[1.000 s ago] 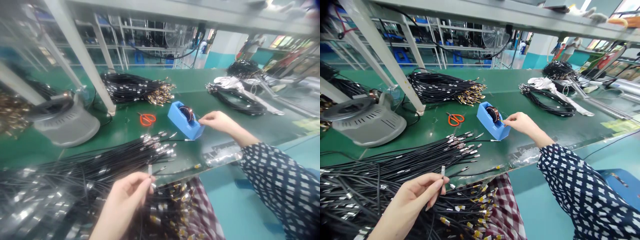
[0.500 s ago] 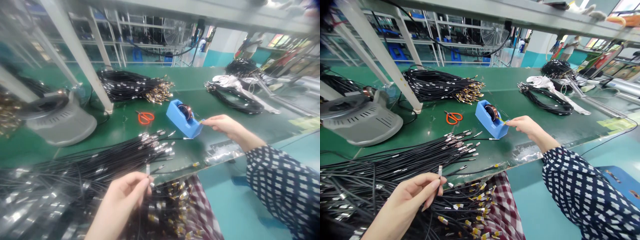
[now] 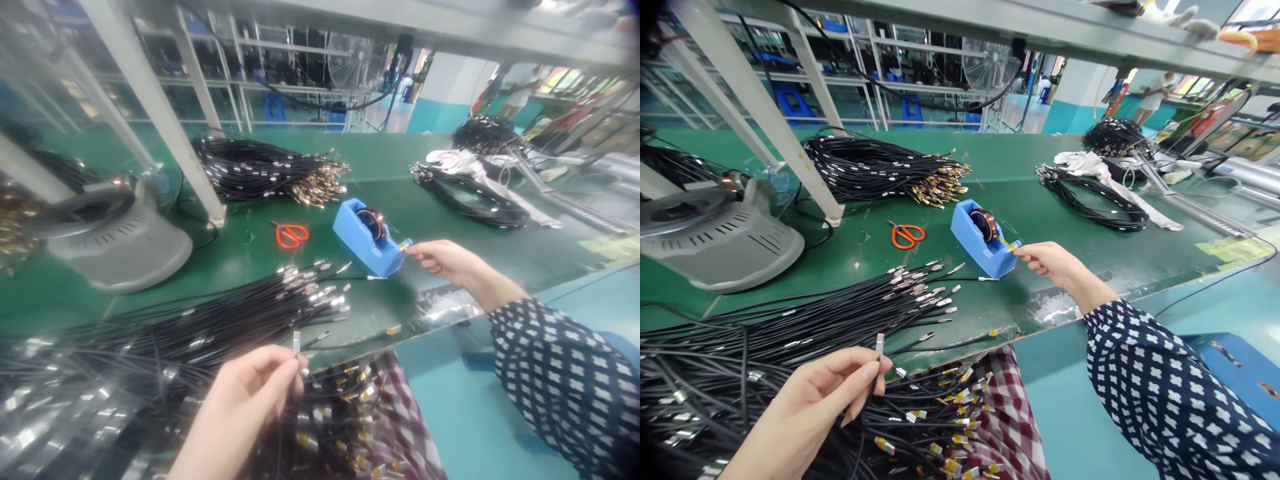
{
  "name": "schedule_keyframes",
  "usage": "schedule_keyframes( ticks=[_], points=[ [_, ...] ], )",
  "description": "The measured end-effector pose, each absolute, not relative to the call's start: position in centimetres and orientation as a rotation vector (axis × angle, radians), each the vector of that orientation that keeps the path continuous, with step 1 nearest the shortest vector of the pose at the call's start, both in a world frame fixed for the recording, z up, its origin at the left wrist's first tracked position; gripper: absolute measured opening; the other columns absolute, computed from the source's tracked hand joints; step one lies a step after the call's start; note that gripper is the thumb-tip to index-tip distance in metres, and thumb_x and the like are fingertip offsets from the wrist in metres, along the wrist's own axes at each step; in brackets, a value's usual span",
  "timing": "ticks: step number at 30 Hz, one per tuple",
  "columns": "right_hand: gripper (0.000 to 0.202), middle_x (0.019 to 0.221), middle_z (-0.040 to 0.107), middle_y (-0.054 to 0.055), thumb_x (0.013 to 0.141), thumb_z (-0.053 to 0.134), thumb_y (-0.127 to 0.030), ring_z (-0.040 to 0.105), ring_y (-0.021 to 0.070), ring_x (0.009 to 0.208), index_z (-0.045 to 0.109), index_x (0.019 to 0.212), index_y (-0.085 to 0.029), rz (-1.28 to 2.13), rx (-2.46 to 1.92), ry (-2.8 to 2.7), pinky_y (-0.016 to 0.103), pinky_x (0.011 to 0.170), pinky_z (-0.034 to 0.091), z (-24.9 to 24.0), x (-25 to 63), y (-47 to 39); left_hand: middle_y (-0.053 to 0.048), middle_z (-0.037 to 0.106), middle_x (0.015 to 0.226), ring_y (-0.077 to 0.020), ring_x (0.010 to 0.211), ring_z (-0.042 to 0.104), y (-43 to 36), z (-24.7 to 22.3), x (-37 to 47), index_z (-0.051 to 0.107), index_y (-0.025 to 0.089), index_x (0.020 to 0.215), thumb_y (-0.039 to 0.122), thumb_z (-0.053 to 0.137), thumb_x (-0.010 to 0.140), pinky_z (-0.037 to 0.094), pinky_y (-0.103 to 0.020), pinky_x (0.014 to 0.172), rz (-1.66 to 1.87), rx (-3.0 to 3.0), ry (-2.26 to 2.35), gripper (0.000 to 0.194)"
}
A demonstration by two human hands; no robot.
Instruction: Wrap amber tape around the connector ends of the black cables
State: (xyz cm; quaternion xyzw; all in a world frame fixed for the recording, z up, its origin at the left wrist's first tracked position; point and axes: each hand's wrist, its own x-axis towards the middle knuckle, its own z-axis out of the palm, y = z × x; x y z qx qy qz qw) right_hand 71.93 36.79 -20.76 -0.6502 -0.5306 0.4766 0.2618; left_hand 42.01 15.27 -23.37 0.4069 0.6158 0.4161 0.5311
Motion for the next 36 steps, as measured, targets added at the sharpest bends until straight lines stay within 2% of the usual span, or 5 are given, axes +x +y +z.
schedule_keyframes(
  ticks=[8, 12, 19, 33, 36],
  points=[
    [0.018, 0.069, 0.058, 0.005, 0.061, 0.069, -0.025, 0.045, 0.0142, 0.067, 0.068, 0.073, -0.011, 0.772, -1.84, -1.599, 0.024, 0.057, 0.029, -20.3, 70.8, 35.8, -0.007, 0.065, 0.068, -0.0049, 0.047, 0.033, 15.1, -22.8, 42.2, 0.068, 0.011, 0.081, 0.049, 0.063, 0.079, 0.028, -0.023, 0.051, 1.038, 0.938, 1.464, 0.038],
    [0.021, 0.075, 0.062, 0.008, 0.065, 0.068, -0.028, 0.049, 0.0148, 0.069, 0.068, 0.073, -0.009, 0.932, -1.759, -1.728, 0.024, 0.061, 0.035, -21.9, 68.0, 32.3, -0.006, 0.063, 0.067, -0.004, 0.047, 0.032, 14.7, -22.6, 42.1, 0.066, 0.01, 0.082, 0.047, 0.062, 0.082, 0.025, -0.021, 0.048, 1.075, 0.902, 1.472, 0.037],
    [0.047, 0.074, 0.053, 0.004, 0.083, 0.061, -0.054, 0.033, 0.0045, 0.052, 0.067, 0.09, -0.008, 1.846, -1.143, -1.841, 0.02, 0.049, 0.026, -22.5, 61.5, 24.3, -0.005, 0.062, 0.076, -0.0061, 0.053, 0.043, 14.5, -23.5, 41.7, 0.061, 0.012, 0.096, 0.043, 0.066, 0.082, 0.035, -0.019, 0.048, 1.063, 0.948, 1.367, 0.034],
    [0.033, 0.072, 0.053, 0.003, 0.087, 0.05, -0.039, 0.04, 0.0086, 0.058, 0.066, 0.079, -0.011, 1.654, -1.214, -2.159, 0.022, 0.052, 0.029, -20.0, 59.8, 22.3, -0.002, 0.057, 0.069, -0.0087, 0.061, 0.046, 14.5, -23.0, 42.9, 0.062, 0.012, 0.074, 0.03, 0.064, 0.08, 0.04, -0.02, 0.058, 1.08, 1.149, 1.514, 0.019],
    [0.034, 0.07, 0.05, 0.002, 0.088, 0.05, -0.04, 0.036, 0.0074, 0.054, 0.069, 0.089, -0.011, 1.732, -1.25, -2.043, 0.022, 0.049, 0.026, -20.6, 59.6, 22.5, 0.0, 0.052, 0.065, -0.0071, 0.057, 0.042, 14.5, -23.3, 42.8, 0.059, 0.012, 0.074, 0.03, 0.064, 0.081, 0.035, -0.019, 0.052, 1.061, 1.101, 1.497, 0.021]
  ],
)
